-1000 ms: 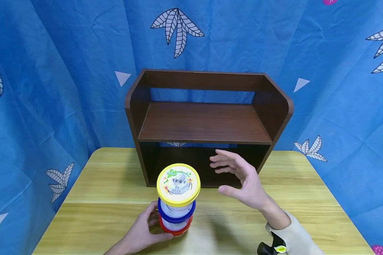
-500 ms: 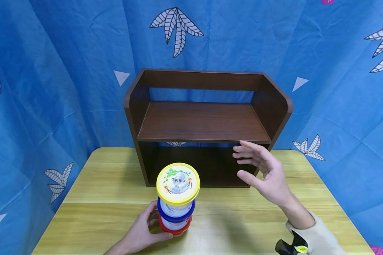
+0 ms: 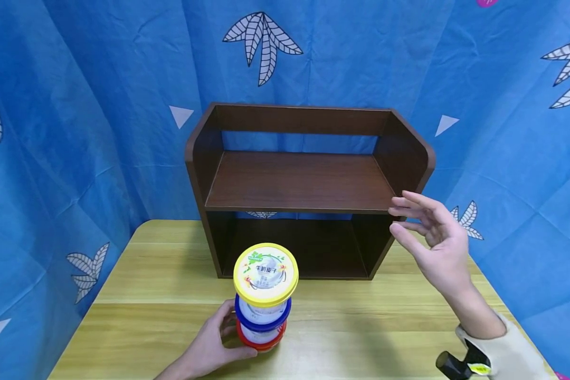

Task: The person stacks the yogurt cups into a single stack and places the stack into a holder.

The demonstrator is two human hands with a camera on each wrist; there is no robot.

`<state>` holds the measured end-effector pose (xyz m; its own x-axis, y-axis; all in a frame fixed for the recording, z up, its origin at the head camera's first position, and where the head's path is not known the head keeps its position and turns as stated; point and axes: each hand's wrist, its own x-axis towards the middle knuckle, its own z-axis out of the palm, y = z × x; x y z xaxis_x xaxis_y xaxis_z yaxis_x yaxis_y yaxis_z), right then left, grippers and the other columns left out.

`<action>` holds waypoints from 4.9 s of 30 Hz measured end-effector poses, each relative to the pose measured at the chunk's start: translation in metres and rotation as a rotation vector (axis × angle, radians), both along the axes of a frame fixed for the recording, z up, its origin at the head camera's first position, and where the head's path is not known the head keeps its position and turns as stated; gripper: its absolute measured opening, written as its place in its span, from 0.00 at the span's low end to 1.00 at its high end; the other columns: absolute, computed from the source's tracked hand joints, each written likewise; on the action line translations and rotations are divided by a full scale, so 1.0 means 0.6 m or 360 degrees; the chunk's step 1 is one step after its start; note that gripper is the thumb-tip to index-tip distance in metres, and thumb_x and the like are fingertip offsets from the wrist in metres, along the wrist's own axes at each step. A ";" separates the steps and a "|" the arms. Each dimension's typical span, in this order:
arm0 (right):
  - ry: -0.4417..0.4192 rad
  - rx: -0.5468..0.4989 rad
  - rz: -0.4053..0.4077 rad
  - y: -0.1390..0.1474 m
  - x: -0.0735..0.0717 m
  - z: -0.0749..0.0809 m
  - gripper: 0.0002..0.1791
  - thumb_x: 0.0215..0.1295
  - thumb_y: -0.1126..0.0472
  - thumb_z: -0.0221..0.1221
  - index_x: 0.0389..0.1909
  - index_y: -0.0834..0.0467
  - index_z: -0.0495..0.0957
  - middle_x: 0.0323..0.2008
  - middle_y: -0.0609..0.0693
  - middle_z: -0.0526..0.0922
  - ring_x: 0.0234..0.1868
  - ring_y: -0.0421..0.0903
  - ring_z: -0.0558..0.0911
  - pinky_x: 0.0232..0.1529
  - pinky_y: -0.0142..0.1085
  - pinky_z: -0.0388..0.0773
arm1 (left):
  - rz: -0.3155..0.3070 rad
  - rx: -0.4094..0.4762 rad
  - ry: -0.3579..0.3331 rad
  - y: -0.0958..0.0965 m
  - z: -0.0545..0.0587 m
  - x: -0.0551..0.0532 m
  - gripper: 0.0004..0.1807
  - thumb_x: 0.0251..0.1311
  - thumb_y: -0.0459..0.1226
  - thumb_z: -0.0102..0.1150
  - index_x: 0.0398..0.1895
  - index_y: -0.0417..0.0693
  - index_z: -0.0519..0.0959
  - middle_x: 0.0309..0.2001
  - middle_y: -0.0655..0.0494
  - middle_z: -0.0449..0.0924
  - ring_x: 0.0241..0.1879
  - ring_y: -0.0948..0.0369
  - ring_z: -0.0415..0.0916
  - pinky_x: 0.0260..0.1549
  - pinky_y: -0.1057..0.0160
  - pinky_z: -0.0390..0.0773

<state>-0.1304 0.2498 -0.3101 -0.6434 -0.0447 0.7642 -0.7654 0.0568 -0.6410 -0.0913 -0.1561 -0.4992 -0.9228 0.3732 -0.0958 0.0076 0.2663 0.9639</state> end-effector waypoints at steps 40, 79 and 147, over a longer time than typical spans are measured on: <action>-0.0286 0.0200 -0.0932 0.066 -0.074 0.091 0.24 0.63 0.67 0.71 0.62 0.55 0.84 0.48 0.34 0.87 0.44 0.32 0.87 0.48 0.16 0.82 | 0.0022 -0.0021 0.0022 0.002 -0.005 0.003 0.48 0.50 0.41 0.84 0.73 0.52 0.65 0.68 0.47 0.76 0.68 0.45 0.77 0.58 0.75 0.80; -0.0285 0.0206 -0.1022 0.065 -0.093 0.091 0.22 0.63 0.68 0.72 0.58 0.58 0.87 0.45 0.28 0.84 0.38 0.25 0.85 0.44 0.13 0.80 | 0.0020 -0.0025 0.0067 0.007 -0.001 0.002 0.47 0.50 0.41 0.84 0.73 0.54 0.67 0.67 0.49 0.77 0.64 0.61 0.80 0.59 0.72 0.81; -0.0297 0.0210 -0.1024 0.067 -0.094 0.086 0.22 0.63 0.67 0.72 0.59 0.57 0.86 0.45 0.27 0.83 0.39 0.25 0.84 0.44 0.13 0.80 | -0.0011 0.0140 0.0645 0.055 0.200 -0.046 0.42 0.52 0.37 0.82 0.69 0.55 0.70 0.61 0.50 0.81 0.55 0.52 0.84 0.48 0.63 0.91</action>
